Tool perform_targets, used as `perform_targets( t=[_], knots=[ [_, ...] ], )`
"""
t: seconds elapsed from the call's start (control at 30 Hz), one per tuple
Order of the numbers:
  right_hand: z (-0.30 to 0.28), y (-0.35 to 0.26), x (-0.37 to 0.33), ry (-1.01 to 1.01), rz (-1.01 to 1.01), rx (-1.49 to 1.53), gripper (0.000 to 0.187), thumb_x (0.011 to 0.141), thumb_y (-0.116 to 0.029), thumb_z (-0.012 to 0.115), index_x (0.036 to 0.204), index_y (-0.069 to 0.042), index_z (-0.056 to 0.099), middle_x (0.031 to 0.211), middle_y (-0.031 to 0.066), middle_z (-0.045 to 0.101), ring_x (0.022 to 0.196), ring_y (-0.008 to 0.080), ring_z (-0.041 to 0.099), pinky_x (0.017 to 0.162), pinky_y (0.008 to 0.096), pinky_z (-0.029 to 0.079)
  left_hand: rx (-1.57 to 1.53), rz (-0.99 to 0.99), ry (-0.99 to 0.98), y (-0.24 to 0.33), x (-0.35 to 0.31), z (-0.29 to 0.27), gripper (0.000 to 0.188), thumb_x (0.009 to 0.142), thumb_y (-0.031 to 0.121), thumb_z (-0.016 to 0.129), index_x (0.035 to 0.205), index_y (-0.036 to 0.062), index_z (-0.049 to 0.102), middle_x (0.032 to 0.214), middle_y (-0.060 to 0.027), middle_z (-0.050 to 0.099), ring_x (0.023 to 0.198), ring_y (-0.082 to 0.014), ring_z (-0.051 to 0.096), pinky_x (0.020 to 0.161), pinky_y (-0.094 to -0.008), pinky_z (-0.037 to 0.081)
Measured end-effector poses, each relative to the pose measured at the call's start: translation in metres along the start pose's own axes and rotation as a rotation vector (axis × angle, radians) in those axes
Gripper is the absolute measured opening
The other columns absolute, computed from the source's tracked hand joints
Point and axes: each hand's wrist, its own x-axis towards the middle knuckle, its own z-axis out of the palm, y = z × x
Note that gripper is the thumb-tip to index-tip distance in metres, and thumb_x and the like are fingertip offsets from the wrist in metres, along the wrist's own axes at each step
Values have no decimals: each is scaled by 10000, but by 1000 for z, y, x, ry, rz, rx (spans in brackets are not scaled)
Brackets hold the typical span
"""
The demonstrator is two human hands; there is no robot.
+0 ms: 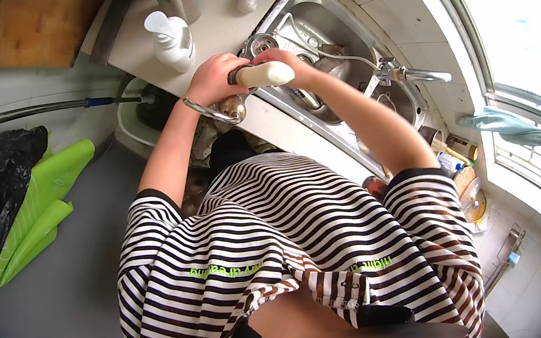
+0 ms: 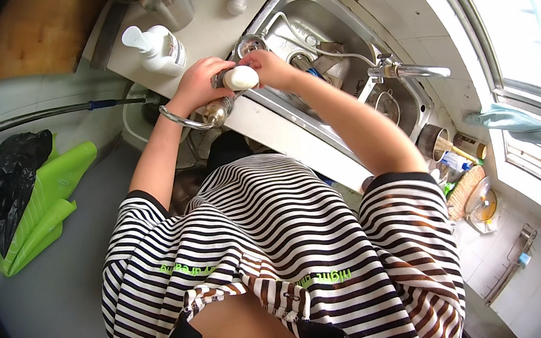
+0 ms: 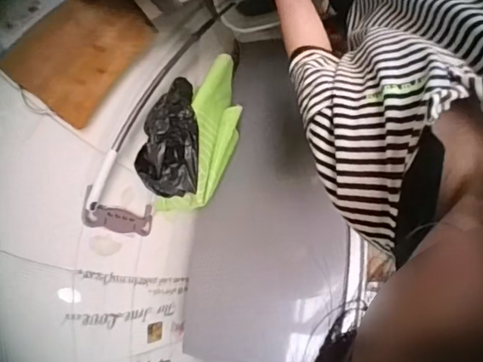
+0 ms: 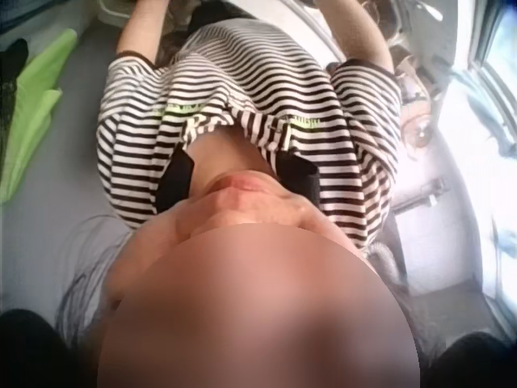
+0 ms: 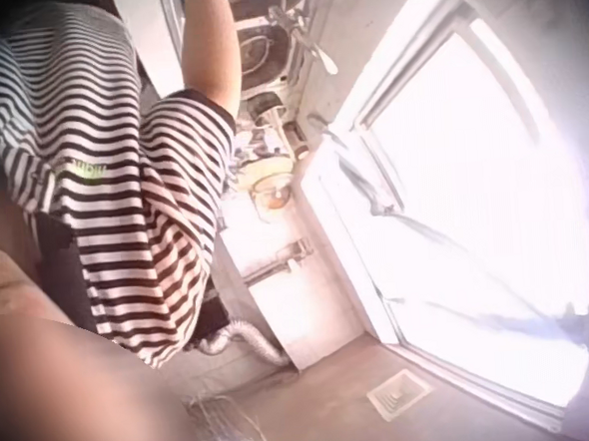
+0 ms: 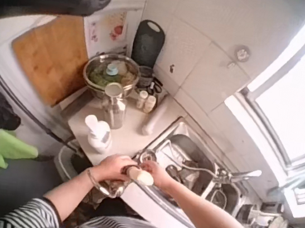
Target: The person assembles a water filter system at the kitchen sink. They connect a metal filter housing to the faucet, attach a cylindrical filter cartridge, and secure the components by hand.
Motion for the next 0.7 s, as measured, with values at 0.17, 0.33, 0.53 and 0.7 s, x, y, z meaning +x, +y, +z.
perform_targets(
  t=[0.17,0.33,0.53,0.7],
  knots=[
    [55,4,-15,278,-127,-388,514,790,-318,803,1183,-55,602,1071,176,668,977,367,657,834,443,530,18,9,-151,-3,9,-4,355,670,242,863,954,97,705,889,-80,646,835,-298,633,734,-409,513],
    [65,8,-15,370,-255,-487,440,828,-325,756,1147,-62,606,1050,171,666,968,383,650,818,477,523,-40,-38,-177,3,9,-8,336,730,207,865,947,57,657,877,-117,685,815,-305,665,728,-376,525],
    [67,11,-13,376,-232,-586,383,838,-315,739,1087,-56,605,991,152,671,923,371,664,810,473,530,-101,-86,-147,3,6,0,322,710,201,862,952,66,699,909,-102,678,843,-309,658,742,-392,534],
    [62,7,-14,360,-214,-458,398,816,-297,763,1138,-110,621,1027,122,672,988,347,656,848,472,531,-69,-79,-192,11,12,-7,402,692,207,882,1018,78,685,937,-97,687,867,-304,663,773,-385,532]
  ],
)
